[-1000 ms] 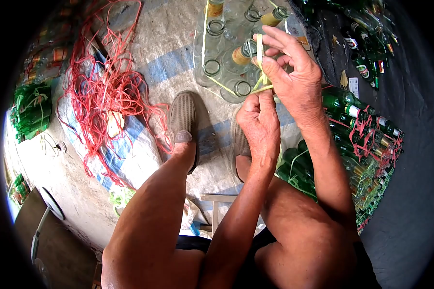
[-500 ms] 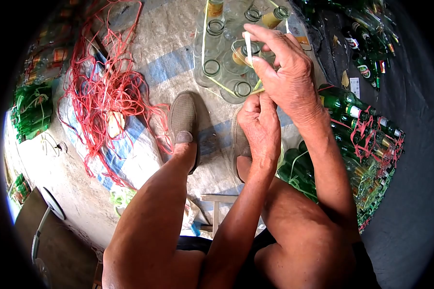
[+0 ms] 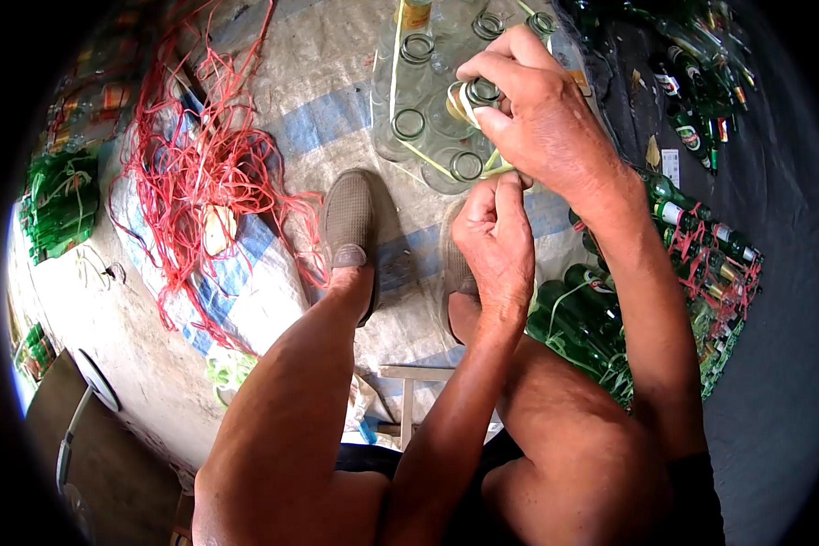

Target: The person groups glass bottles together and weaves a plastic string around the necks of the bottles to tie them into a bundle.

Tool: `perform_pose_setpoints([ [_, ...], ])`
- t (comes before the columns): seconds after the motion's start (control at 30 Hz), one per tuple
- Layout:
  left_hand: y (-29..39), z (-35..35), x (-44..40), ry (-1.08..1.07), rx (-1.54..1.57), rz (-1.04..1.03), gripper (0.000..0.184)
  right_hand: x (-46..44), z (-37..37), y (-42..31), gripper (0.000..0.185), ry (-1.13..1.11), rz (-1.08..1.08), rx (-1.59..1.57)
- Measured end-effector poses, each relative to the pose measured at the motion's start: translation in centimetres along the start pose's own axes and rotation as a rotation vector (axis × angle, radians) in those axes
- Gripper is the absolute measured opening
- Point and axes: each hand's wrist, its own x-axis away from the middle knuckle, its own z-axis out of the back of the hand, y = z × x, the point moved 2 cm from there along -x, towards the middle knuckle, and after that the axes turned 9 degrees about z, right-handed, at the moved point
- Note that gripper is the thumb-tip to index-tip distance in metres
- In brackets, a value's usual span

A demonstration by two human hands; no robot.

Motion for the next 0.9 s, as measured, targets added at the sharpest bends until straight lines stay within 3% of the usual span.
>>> perform_pose_setpoints([
  [0.23,-0.6,0.8,1.4,0.061,-0.018,-0.064,0.019,-0.3,0.3,1.4,0.034,-0.092,0.03,-0.061],
  [0.43,-0.3,1.3,1.4,0.089,0.048,-0.057,0.018,1.3,1.7,0.4,0.055,-0.131,-0.114,-0.296],
  [0.67,1.7,2.1,1.9,0.079,-0.126,-0.156,0.021,2.5,2.4,-0.1,0.079,-0.165,0.024,-0.158],
  [0.9,3.2,3.4,1.4,0.058,-0.323,-0.196,0.022,2.8,2.5,0.2,0.082,-0.163,0.084,-0.154],
])
